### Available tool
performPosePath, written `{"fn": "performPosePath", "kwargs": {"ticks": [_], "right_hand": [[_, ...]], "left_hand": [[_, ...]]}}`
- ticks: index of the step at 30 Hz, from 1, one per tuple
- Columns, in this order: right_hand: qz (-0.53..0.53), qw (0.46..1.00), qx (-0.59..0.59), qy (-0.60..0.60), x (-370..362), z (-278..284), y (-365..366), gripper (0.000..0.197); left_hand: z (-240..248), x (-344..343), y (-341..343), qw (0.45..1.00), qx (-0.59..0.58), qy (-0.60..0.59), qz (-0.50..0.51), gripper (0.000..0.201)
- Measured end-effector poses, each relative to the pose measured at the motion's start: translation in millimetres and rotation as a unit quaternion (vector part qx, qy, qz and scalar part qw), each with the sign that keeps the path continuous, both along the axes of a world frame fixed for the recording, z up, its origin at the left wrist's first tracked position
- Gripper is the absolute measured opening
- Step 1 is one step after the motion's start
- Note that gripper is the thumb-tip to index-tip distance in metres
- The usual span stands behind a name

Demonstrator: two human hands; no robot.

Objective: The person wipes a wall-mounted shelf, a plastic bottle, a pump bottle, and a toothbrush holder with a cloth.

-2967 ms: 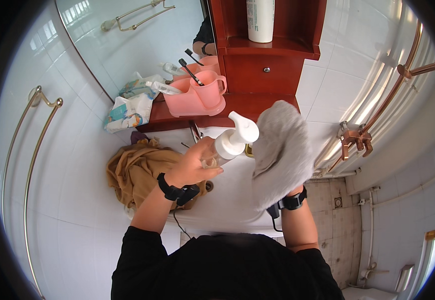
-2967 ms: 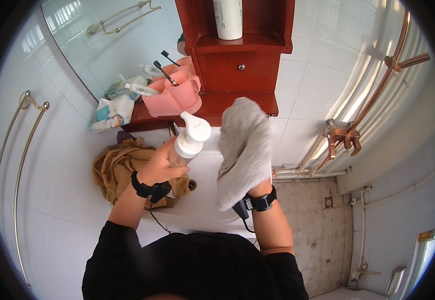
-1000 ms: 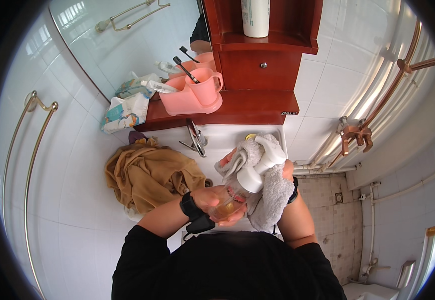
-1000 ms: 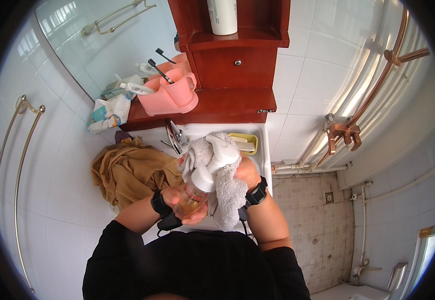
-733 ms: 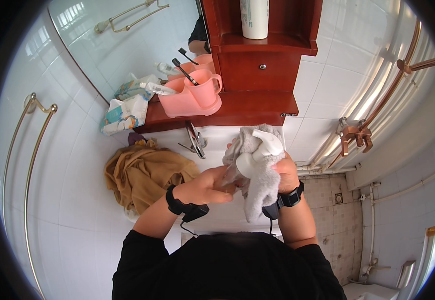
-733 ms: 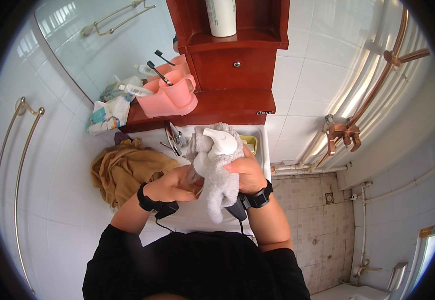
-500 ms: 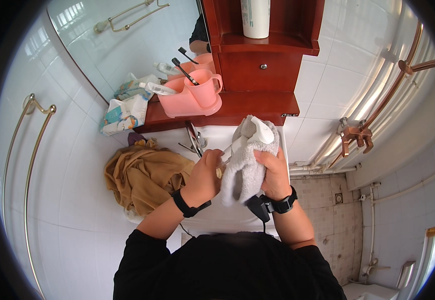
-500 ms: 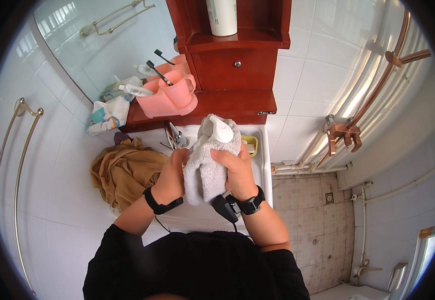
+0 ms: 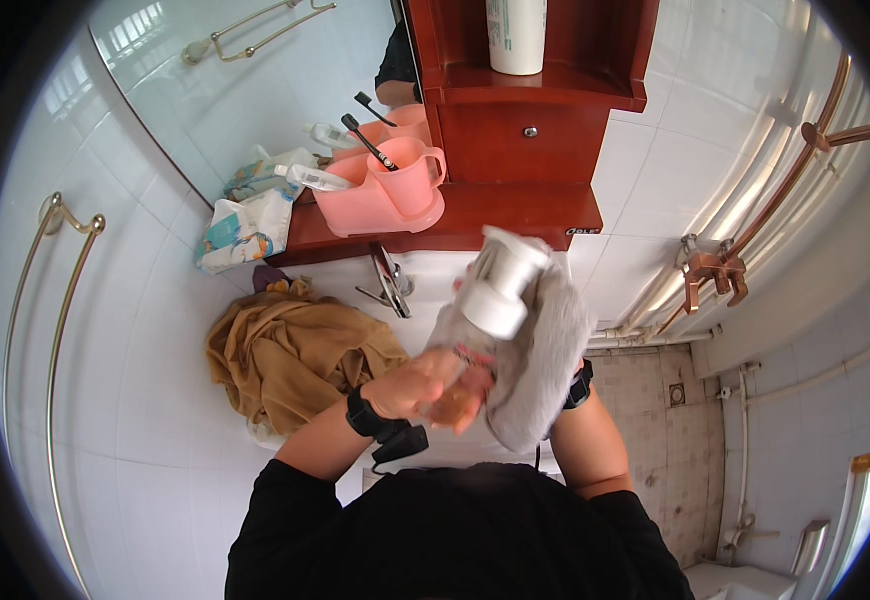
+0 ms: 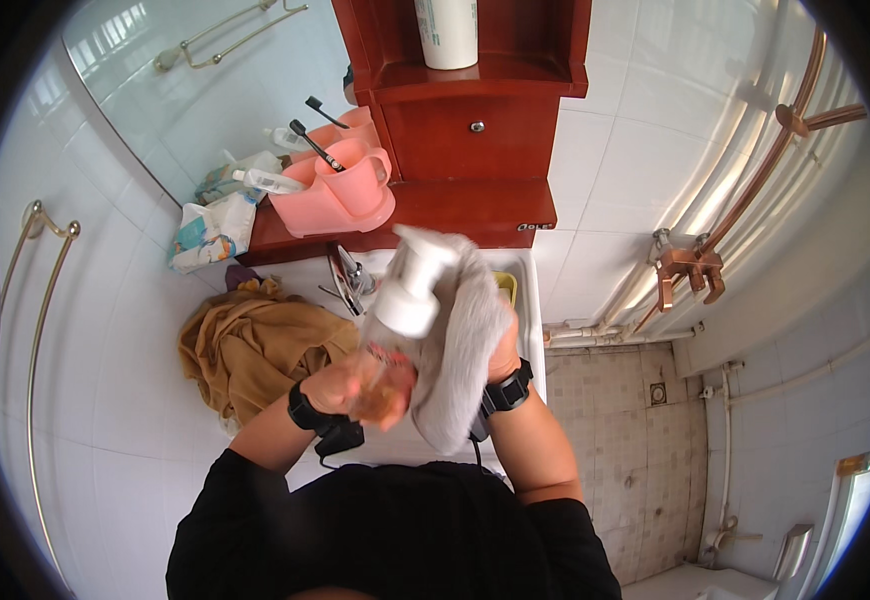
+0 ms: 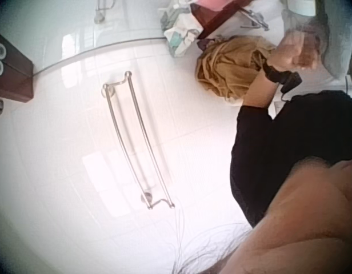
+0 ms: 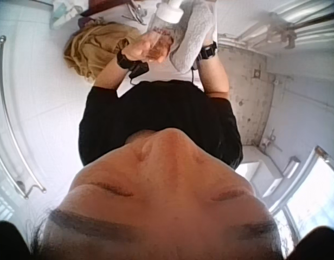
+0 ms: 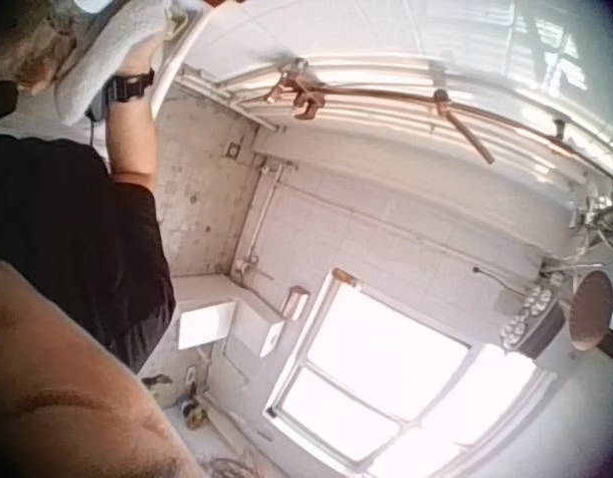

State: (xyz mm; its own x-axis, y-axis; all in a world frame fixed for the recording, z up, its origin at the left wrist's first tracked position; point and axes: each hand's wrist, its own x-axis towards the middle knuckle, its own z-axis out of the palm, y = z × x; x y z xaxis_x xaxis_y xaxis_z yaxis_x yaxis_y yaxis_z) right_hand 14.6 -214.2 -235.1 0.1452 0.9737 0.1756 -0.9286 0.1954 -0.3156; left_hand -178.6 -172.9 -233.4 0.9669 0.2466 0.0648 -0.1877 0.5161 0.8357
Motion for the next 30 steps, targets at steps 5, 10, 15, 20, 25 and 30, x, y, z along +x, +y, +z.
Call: {"fn": "performPosePath", "kwargs": {"ticks": [5,10,15,20,25,30], "right_hand": [[-0.100,0.960,-0.025,-0.260,-4,8,-8,0.047],[-0.083,0.968,-0.015,-0.238,-9,31,-4,0.047],[-0.067,0.972,-0.025,-0.225,-8,1,3,0.047],[-0.079,0.966,-0.040,-0.243,-15,4,-3,0.041],[-0.136,0.936,-0.031,-0.324,-28,-17,-11,0.050],[-0.153,0.948,0.012,-0.280,-21,-20,-13,0.037]], "left_hand": [[5,25,-8,0.791,0.464,0.192,0.348,0.048],[13,29,-11,0.839,0.405,0.154,0.329,0.047],[14,27,-11,0.922,0.271,0.115,0.251,0.040],[6,31,-6,0.935,0.193,0.093,0.283,0.044],[4,32,2,0.924,0.155,0.071,0.342,0.041],[1,36,5,0.868,0.298,0.052,0.394,0.045]]}}
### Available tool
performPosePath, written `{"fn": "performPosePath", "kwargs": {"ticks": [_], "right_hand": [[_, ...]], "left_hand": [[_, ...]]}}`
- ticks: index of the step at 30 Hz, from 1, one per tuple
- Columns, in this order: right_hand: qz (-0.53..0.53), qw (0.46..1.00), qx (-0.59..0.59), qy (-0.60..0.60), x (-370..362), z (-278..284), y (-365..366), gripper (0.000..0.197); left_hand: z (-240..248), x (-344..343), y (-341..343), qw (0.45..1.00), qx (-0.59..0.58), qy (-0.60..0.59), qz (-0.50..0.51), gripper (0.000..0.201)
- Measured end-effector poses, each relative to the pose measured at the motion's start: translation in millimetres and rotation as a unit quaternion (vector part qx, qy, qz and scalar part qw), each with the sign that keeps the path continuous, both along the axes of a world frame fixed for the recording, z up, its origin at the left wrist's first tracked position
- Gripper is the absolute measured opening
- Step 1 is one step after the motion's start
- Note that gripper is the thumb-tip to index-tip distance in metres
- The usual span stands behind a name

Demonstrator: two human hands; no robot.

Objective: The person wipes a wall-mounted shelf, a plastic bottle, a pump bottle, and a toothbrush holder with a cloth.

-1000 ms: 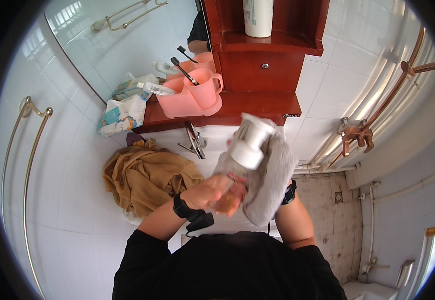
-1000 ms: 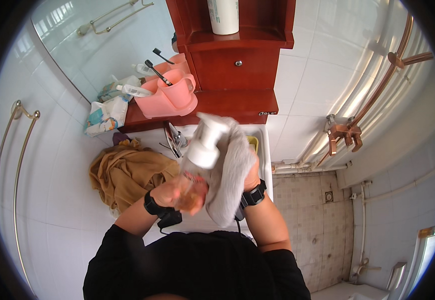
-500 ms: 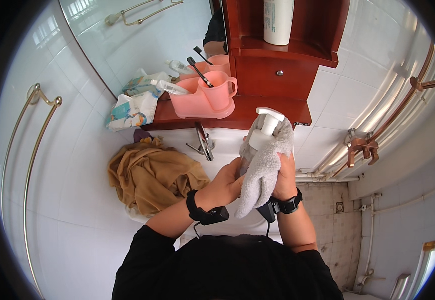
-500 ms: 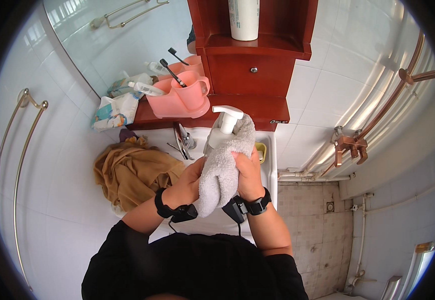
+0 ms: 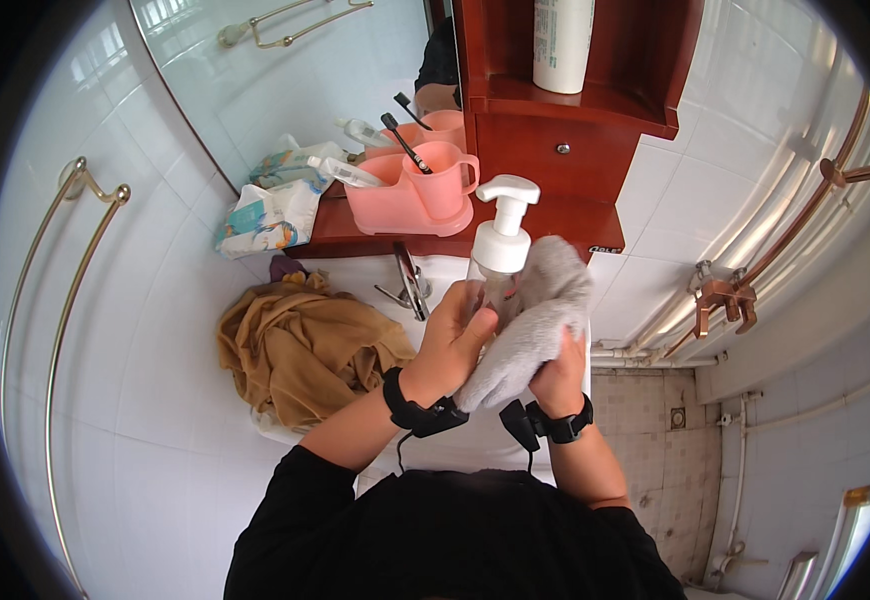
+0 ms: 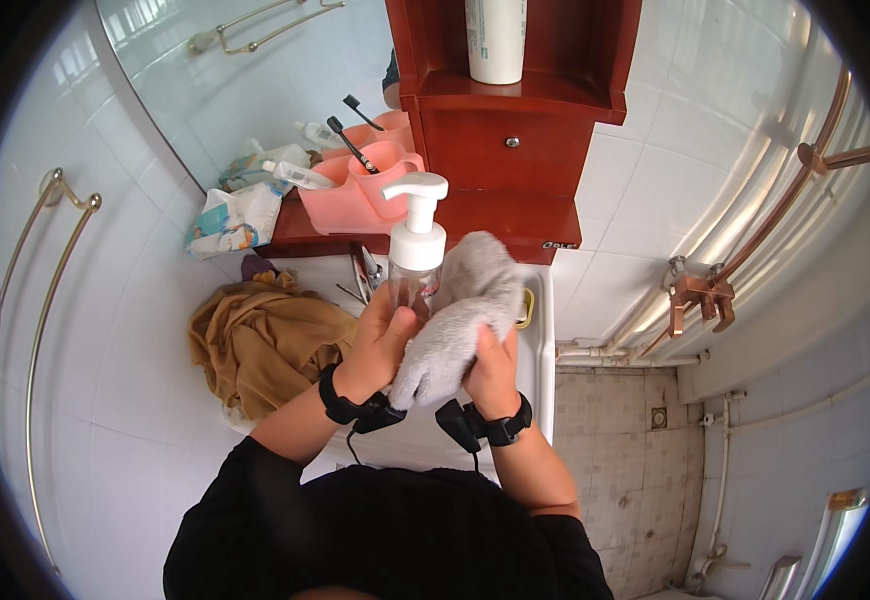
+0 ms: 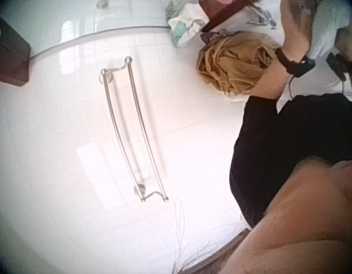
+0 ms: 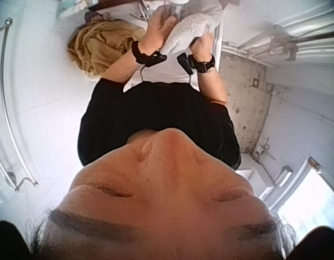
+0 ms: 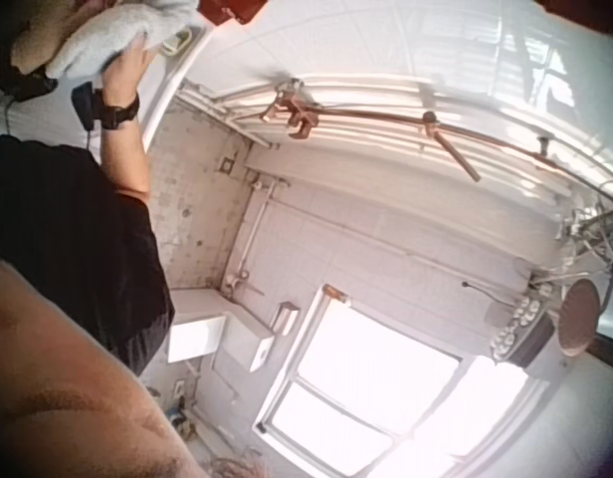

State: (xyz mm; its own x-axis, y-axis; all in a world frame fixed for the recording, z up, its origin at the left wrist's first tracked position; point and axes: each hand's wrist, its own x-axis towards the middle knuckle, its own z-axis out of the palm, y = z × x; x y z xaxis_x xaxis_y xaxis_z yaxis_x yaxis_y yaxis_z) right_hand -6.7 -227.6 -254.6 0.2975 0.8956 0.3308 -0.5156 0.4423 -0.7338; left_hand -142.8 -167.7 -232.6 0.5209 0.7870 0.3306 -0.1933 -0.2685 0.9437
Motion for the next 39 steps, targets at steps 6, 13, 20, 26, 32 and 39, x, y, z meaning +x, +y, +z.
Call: {"fn": "performPosePath", "kwargs": {"ticks": [6,13,20,26,32,39], "right_hand": [[-0.035,0.999,-0.012,0.011,-11,-1,-8,0.037],[-0.187,0.964,-0.023,-0.187,-22,3,-11,0.037],[-0.262,0.917,-0.026,-0.298,-19,-1,-13,0.018],[-0.240,0.919,-0.026,-0.312,-17,6,-9,0.011],[-0.088,0.992,-0.081,0.033,-20,10,-5,0.019],[-0.120,0.992,-0.016,-0.027,-29,-4,-6,0.036]], "left_hand": [[10,14,-11,0.973,0.218,0.041,0.066,0.052],[6,11,-17,0.987,0.156,-0.006,0.019,0.062],[-1,14,-18,0.992,-0.010,-0.103,-0.072,0.090],[-13,11,-15,0.992,-0.027,-0.125,-0.014,0.071],[1,-3,-4,0.990,-0.039,-0.117,-0.061,0.037],[21,5,0,0.952,-0.177,-0.210,-0.136,0.041]]}}
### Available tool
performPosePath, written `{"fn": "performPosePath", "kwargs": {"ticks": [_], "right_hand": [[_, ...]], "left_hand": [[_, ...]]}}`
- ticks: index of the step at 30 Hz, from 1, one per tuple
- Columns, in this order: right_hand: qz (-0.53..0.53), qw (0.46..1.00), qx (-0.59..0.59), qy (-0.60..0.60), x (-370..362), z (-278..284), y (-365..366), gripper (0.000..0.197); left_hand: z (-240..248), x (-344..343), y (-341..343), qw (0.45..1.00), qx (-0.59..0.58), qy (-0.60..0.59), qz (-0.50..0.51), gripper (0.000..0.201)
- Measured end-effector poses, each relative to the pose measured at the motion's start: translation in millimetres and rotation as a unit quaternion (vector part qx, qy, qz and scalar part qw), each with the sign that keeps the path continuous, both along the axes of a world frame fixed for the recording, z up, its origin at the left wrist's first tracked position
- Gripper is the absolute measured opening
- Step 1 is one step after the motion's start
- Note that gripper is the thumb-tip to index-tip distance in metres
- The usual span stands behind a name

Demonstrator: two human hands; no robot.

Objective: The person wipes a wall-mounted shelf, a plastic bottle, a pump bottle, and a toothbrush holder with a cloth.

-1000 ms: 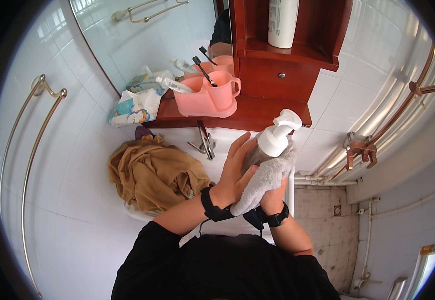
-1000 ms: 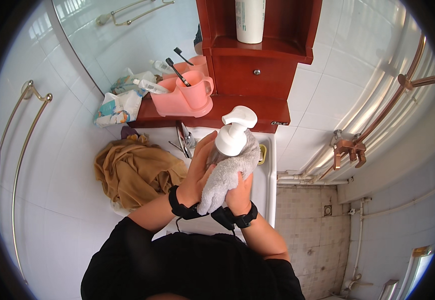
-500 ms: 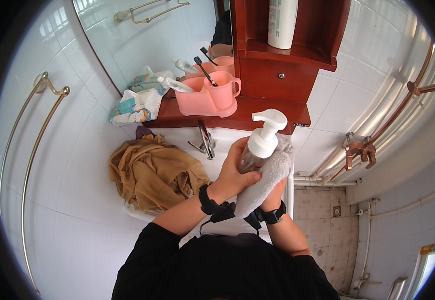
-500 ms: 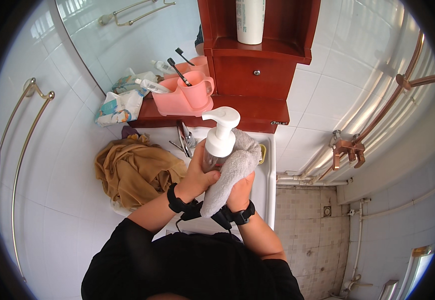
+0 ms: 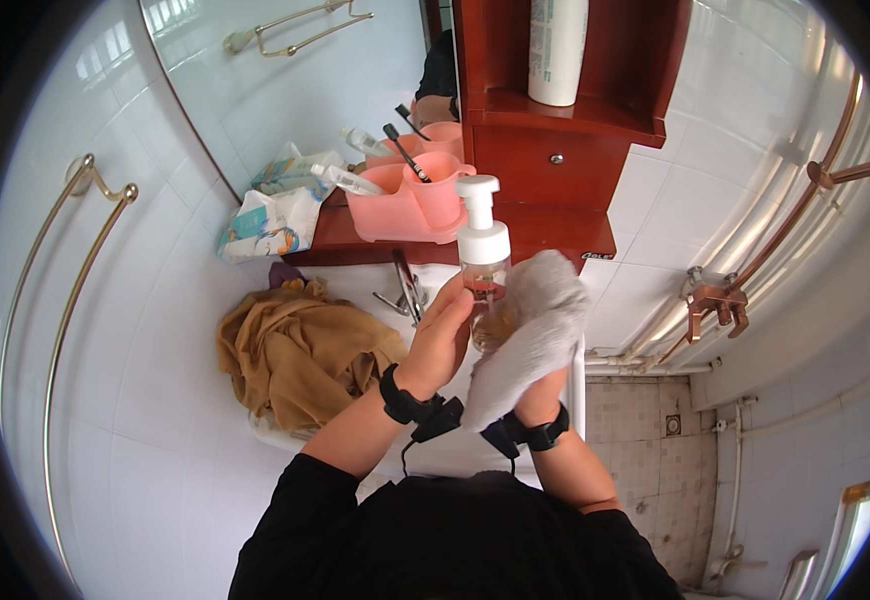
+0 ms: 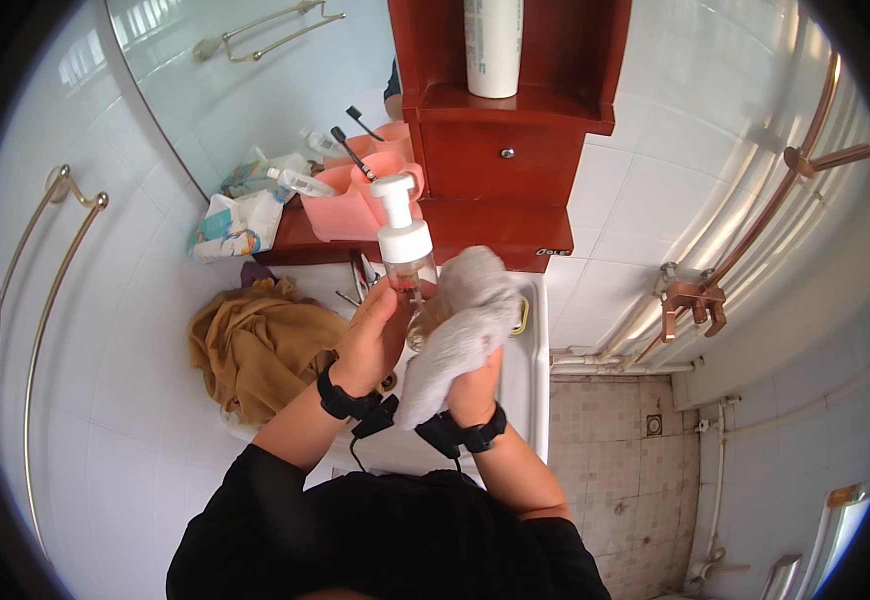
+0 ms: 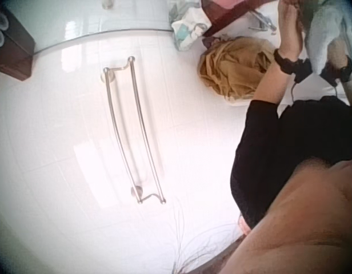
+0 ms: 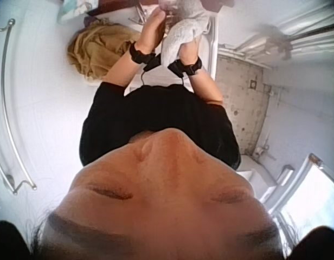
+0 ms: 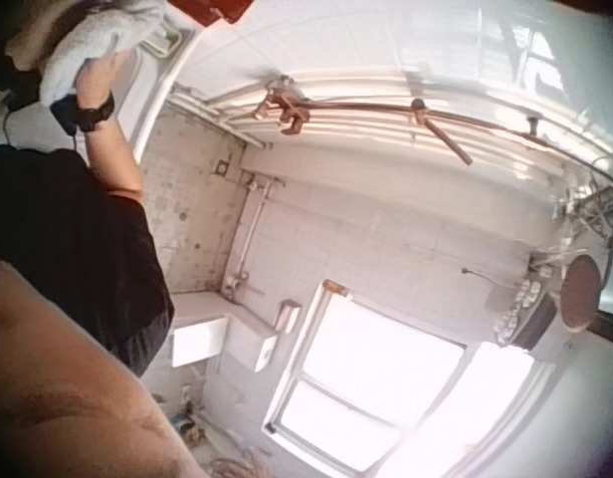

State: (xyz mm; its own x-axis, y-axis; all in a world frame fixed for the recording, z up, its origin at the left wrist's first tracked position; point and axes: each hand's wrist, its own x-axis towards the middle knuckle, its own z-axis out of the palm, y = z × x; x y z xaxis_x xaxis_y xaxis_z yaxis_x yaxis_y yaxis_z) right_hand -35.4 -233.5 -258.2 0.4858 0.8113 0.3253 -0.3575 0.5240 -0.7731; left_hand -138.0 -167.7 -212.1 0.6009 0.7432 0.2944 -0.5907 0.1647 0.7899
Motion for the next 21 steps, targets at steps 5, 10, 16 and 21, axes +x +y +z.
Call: {"fn": "performPosePath", "kwargs": {"ticks": [5,10,16,21], "right_hand": [[-0.039,0.999,0.017,0.018,-13,-21,2,0.029],[0.004,0.998,-0.016,0.054,10,-19,-3,0.031],[-0.077,0.995,-0.021,0.059,36,-16,-25,0.039],[-0.092,0.991,0.004,0.102,47,1,-40,0.037]], "left_hand": [[-5,12,-11,0.996,0.019,0.061,0.056,0.042],[-11,17,6,0.979,0.042,0.188,0.070,0.035],[74,60,39,0.956,0.233,0.152,0.092,0.034],[163,119,71,0.936,0.302,0.125,0.131,0.035]]}}
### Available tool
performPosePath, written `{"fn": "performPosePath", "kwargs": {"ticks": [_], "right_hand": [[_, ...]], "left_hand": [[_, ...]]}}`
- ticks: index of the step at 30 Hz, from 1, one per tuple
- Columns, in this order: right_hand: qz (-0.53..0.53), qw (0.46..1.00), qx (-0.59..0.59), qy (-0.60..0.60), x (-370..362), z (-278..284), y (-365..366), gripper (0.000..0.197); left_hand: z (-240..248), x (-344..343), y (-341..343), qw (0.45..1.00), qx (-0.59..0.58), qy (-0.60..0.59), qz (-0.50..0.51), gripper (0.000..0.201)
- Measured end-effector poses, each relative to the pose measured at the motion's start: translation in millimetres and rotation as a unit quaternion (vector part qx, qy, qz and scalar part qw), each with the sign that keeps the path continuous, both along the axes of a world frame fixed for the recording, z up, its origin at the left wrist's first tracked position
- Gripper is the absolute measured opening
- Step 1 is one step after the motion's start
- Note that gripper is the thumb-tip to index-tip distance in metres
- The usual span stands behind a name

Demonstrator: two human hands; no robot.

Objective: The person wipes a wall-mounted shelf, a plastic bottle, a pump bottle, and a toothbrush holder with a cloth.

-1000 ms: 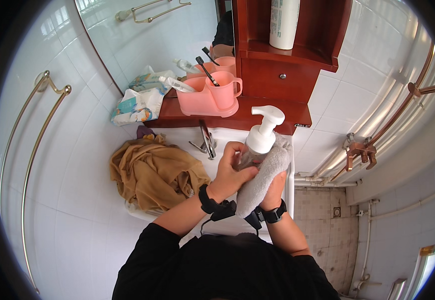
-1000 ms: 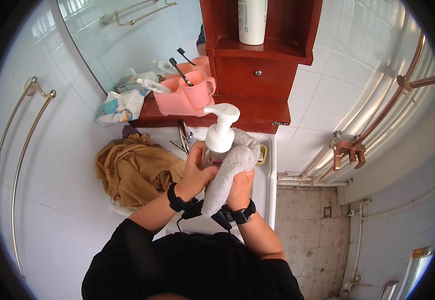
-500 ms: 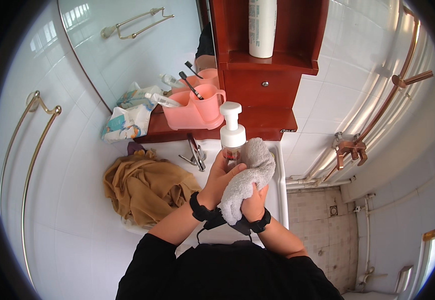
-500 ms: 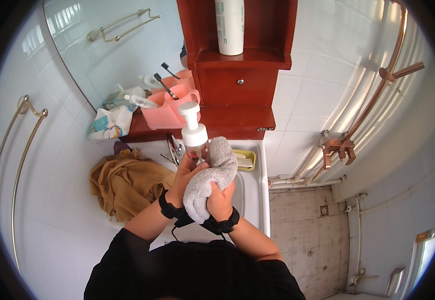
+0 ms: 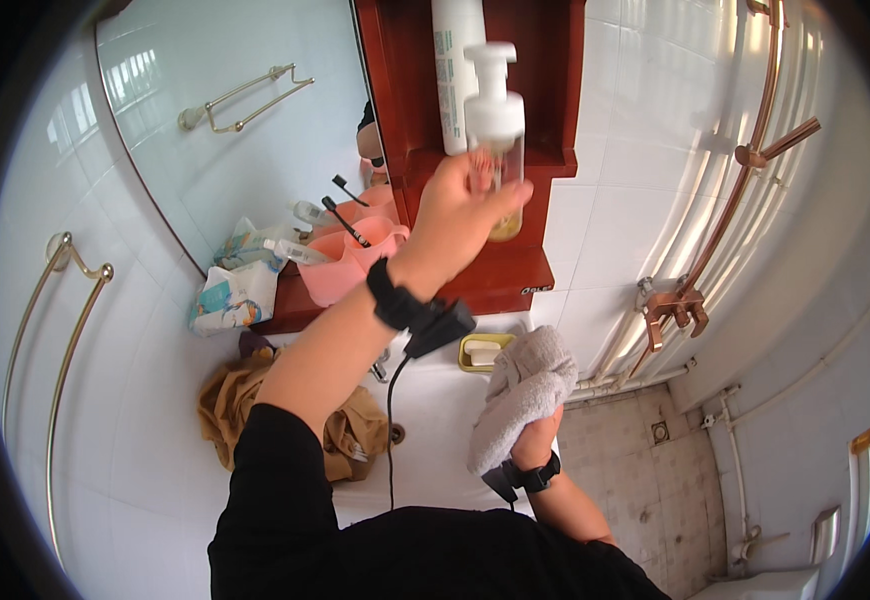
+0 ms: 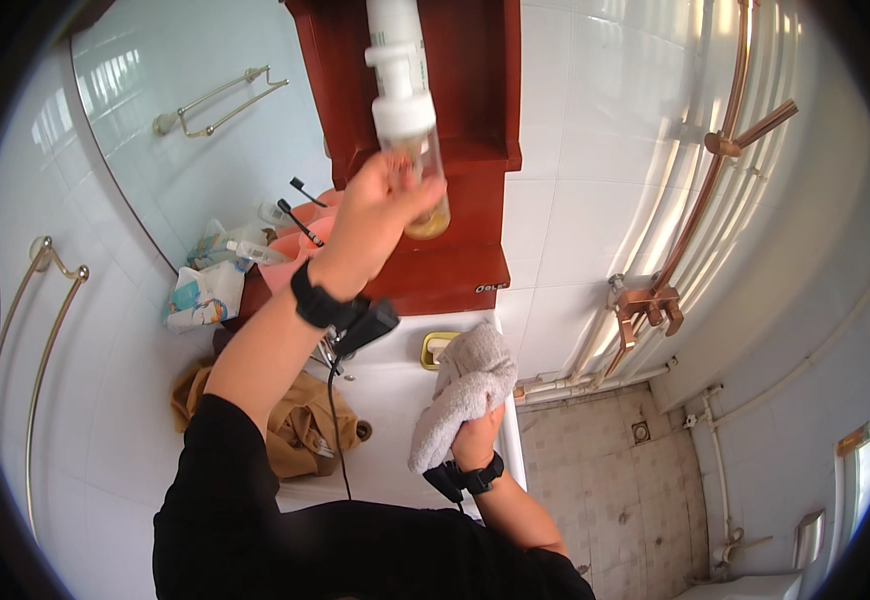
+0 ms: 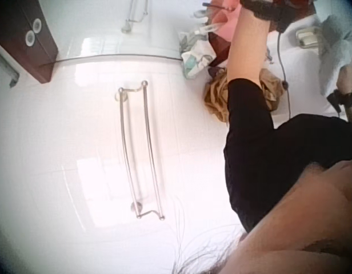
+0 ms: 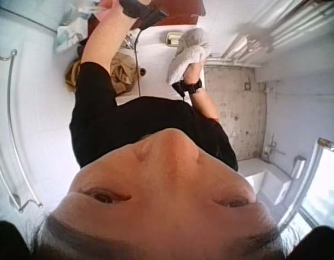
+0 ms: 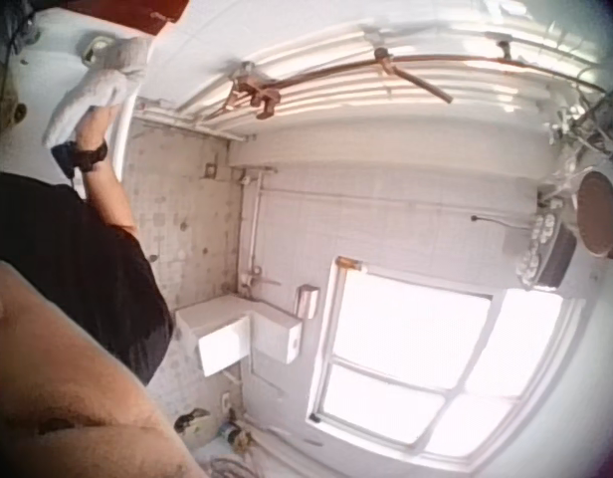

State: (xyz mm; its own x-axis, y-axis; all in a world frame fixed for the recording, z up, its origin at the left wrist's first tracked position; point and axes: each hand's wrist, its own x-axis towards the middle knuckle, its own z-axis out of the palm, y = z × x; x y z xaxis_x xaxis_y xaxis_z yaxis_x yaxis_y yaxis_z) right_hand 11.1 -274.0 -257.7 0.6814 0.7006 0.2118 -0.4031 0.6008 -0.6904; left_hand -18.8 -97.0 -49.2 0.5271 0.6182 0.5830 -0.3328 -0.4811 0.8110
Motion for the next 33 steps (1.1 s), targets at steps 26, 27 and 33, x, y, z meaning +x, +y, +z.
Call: {"fn": "performPosePath", "kwargs": {"ticks": [26,27,33], "right_hand": [[-0.035,0.999,-0.008,-0.011,43,-25,-25,0.036],[-0.022,1.000,-0.008,-0.016,45,-24,-26,0.036],[-0.053,0.999,-0.003,0.005,47,-23,-27,0.038]], "left_hand": [[26,102,73,0.863,0.281,0.155,0.389,0.057],[25,102,74,0.857,0.291,0.155,0.396,0.058],[19,104,72,0.847,0.282,0.188,0.410,0.060]]}}
